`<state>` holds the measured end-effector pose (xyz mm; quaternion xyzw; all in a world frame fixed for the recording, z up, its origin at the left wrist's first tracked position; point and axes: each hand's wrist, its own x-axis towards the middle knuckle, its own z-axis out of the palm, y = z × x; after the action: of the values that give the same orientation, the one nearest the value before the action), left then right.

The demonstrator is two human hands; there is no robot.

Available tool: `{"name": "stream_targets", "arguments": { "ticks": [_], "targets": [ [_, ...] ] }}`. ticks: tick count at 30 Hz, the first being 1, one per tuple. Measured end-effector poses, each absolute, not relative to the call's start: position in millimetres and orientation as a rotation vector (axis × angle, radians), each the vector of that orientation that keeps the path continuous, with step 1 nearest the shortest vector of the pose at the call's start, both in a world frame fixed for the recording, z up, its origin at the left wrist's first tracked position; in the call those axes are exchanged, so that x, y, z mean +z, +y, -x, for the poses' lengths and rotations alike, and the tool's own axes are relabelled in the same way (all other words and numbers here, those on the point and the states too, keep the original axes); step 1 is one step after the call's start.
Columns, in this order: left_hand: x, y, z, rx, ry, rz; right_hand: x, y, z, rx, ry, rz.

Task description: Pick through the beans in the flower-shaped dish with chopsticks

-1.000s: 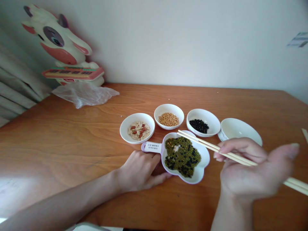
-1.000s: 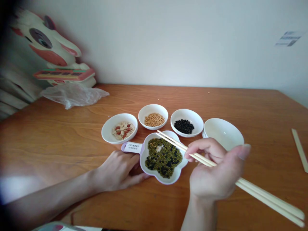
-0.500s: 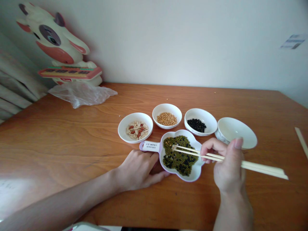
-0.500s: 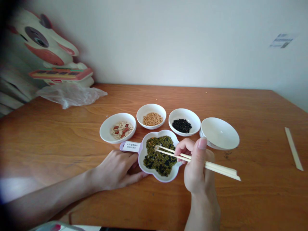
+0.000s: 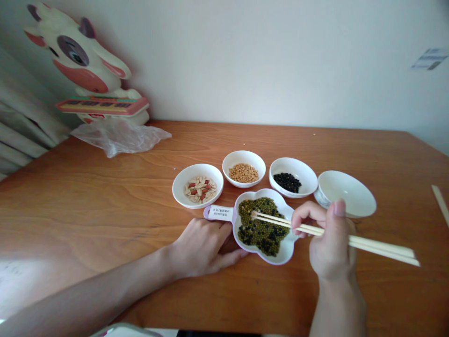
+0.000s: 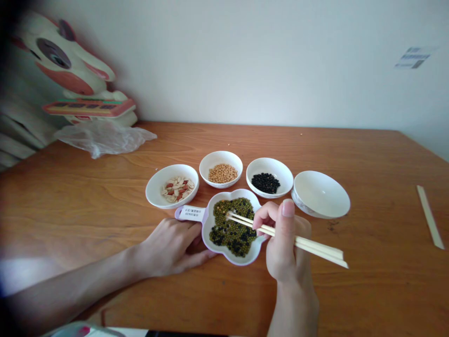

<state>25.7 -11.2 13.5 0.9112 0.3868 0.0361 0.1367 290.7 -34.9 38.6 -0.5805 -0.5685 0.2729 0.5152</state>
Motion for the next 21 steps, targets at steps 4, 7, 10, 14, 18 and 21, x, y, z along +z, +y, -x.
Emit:
{"name": "stream_targets", "arguments": {
  "ticks": [4,7,10,14,18,21],
  "targets": [
    [12.7,-11.6,-25.4,0.138,1.115,-2.641,39.4,-34.2,-289.8,0.642,-1.372,1.396],
    [12.6,-11.9,-25.0,0.148,1.114,-2.637,39.6,-35.1,-288.6,0.627,-1.362,1.408],
    [12.4,-12.4,-24.7,0.147,1.121,-2.628,40.4,-37.1,-287.5,0.605,-1.340,1.410],
    [12.1,-12.4,-24.6,0.146,1.136,-2.619,40.8,-38.8,-288.1,0.570,-1.333,1.409],
    [12.4,-11.5,-25.1,0.163,1.122,-2.632,39.3,-38.3,-291.0,0.609,-1.360,1.381],
    [12.9,-11.4,-25.4,0.153,1.126,-2.625,38.8,-38.1,-292.5,0.653,-1.373,1.370]
  ]
}}
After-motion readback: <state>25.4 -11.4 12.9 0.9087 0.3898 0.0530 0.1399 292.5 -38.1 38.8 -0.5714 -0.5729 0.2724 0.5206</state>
